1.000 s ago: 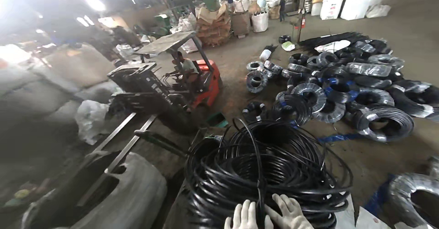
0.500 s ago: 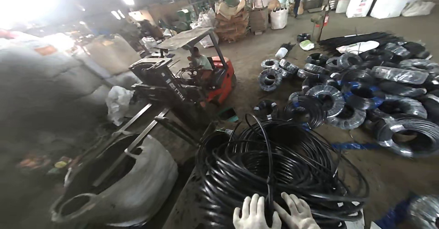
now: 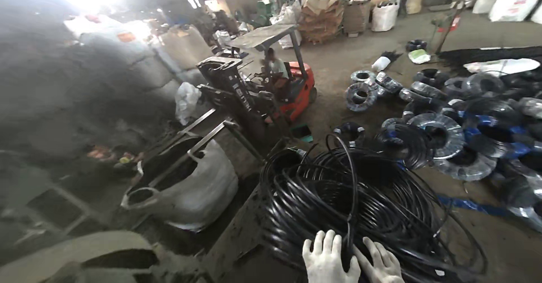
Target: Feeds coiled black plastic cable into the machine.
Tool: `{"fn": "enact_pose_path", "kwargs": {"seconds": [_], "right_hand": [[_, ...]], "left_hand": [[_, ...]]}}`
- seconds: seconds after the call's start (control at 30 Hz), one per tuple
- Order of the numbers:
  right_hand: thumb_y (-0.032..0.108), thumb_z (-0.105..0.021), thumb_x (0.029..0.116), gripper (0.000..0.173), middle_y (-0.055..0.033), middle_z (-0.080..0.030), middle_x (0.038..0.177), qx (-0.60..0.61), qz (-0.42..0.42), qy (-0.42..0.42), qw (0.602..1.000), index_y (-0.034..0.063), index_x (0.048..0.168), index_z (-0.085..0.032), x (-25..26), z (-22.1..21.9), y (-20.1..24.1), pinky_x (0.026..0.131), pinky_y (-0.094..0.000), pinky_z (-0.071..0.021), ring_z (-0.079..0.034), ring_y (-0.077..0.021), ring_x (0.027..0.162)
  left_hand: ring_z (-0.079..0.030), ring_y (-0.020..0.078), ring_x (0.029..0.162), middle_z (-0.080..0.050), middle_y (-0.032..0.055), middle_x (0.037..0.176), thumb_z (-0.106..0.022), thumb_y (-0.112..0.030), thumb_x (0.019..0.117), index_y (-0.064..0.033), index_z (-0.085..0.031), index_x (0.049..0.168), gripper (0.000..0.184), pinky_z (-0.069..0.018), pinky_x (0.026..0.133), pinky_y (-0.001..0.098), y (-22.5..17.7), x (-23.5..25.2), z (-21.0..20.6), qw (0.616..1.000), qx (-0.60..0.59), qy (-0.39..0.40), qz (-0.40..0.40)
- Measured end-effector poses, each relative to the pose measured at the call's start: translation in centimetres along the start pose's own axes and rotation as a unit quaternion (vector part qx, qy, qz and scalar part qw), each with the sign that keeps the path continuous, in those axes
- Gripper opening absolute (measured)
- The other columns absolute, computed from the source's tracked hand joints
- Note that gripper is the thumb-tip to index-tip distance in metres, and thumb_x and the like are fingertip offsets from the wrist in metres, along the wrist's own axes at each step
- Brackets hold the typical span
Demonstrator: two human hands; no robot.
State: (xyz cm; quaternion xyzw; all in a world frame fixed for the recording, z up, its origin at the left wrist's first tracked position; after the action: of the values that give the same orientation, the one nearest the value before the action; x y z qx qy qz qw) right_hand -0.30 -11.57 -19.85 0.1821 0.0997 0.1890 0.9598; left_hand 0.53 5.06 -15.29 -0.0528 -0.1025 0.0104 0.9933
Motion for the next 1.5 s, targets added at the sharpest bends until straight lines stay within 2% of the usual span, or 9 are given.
{"fn": "enact_pose_path", "kwargs": {"seconds": [0.27,0.4,0.57,0.7,0.8,0.93,1.13,1.5], "right_hand": [[0.063,-0.085,0.0661,0.105,-0.0231,-0.034,0.164,-0.017,0.001,-0.011,1.0,0.0329,0.158,-0.044,0.0,-0.4,0.3,0.112,-0.0688,-0.0339,-0.038,-0.047,0.146],[0.062,-0.085,0.0676,0.105,-0.0227,-0.032,0.165,-0.015,-0.003,0.001,1.0,0.0315,0.158,-0.043,0.1,-0.5,0.4,0.114,-0.069,-0.032,-0.035,-0.0473,0.147],[0.068,-0.081,0.0687,0.103,-0.0217,-0.033,0.165,-0.036,-0.002,0.004,0.999,0.033,0.158,-0.043,0.2,-0.8,0.3,0.111,-0.0698,-0.0344,-0.037,-0.0476,0.146],[0.062,-0.085,0.0681,0.105,-0.0234,-0.03,0.166,-0.02,0.0,-0.003,1.0,0.0293,0.159,-0.043,0.3,-0.6,0.5,0.113,-0.0698,-0.0315,-0.033,-0.0479,0.148],[0.066,-0.083,0.0668,0.105,-0.0228,-0.033,0.165,-0.043,-0.002,-0.001,0.999,0.0298,0.157,-0.045,0.3,-0.6,0.7,0.111,-0.071,-0.0337,-0.037,-0.0492,0.146],[0.065,-0.084,0.0677,0.107,-0.0245,-0.031,0.165,-0.049,-0.011,0.029,0.998,0.0283,0.159,-0.042,0.4,-0.4,0.9,0.112,-0.0713,-0.0324,-0.035,-0.0511,0.147],[0.066,-0.083,0.0676,0.107,-0.0251,-0.033,0.164,-0.052,-0.003,0.012,0.999,0.025,0.158,-0.045,0.4,-0.4,1.3,0.113,-0.0711,-0.0318,-0.036,-0.0507,0.146],[0.068,-0.083,0.0671,0.109,-0.0243,-0.03,0.166,-0.058,-0.005,0.018,0.998,0.0263,0.159,-0.042,0.5,-0.8,1.3,0.113,-0.0716,-0.0302,-0.033,-0.0509,0.148]], "left_hand": [[-0.058,0.0166,0.131,-0.068,-0.0132,0.133,-0.054,-0.074,0.0828,-0.038,-0.074,0.121,0.056,-0.0345,0.113,0.0607,0.3,-0.1,-0.2,1.0,-0.014,0.02,0.014],[-0.058,0.0168,0.131,-0.068,-0.0138,0.133,-0.054,-0.073,0.082,-0.0387,-0.074,0.121,0.055,-0.0343,0.113,0.0612,0.4,-0.2,-0.3,1.0,-0.016,0.018,0.019],[-0.058,0.0172,0.131,-0.069,-0.0137,0.132,-0.055,-0.073,0.0815,-0.0387,-0.074,0.12,0.055,-0.0355,0.112,0.0608,0.5,-0.1,-0.2,1.0,-0.02,0.014,0.018],[-0.058,0.0175,0.13,-0.069,-0.0137,0.132,-0.055,-0.073,0.081,-0.0386,-0.074,0.119,0.055,-0.0361,0.111,0.0611,0.6,0.0,-0.4,1.0,-0.021,0.009,0.015],[-0.058,0.0175,0.131,-0.068,-0.014,0.133,-0.054,-0.073,0.0816,-0.0384,-0.073,0.12,0.055,-0.0359,0.111,0.0614,0.7,0.1,-0.4,0.999,-0.025,0.022,0.019],[-0.057,0.0182,0.133,-0.067,-0.0131,0.135,-0.054,-0.073,0.083,-0.0375,-0.072,0.123,0.056,-0.0349,0.111,0.0624,0.8,0.0,-0.4,0.999,-0.034,0.03,0.02],[-0.056,0.0176,0.133,-0.067,-0.0134,0.135,-0.055,-0.071,0.0829,-0.0369,-0.072,0.121,0.054,-0.0343,0.112,0.0618,1.0,-0.1,-0.4,0.998,-0.046,0.032,0.027],[-0.056,0.0172,0.132,-0.068,-0.0131,0.133,-0.055,-0.071,0.0824,-0.0366,-0.073,0.119,0.053,-0.0342,0.112,0.061,1.3,-0.1,-0.5,0.998,-0.053,0.014,0.026]]}}
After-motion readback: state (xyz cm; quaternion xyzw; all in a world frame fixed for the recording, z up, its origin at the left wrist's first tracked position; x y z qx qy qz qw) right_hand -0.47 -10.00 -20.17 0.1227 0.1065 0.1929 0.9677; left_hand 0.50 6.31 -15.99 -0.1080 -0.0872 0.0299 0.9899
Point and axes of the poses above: each hand's wrist, its own x-axis towards the middle knuckle, its own z-axis out of the back of the hand, y = z × x, the point moved 5 cm from there along x, towards the middle knuckle
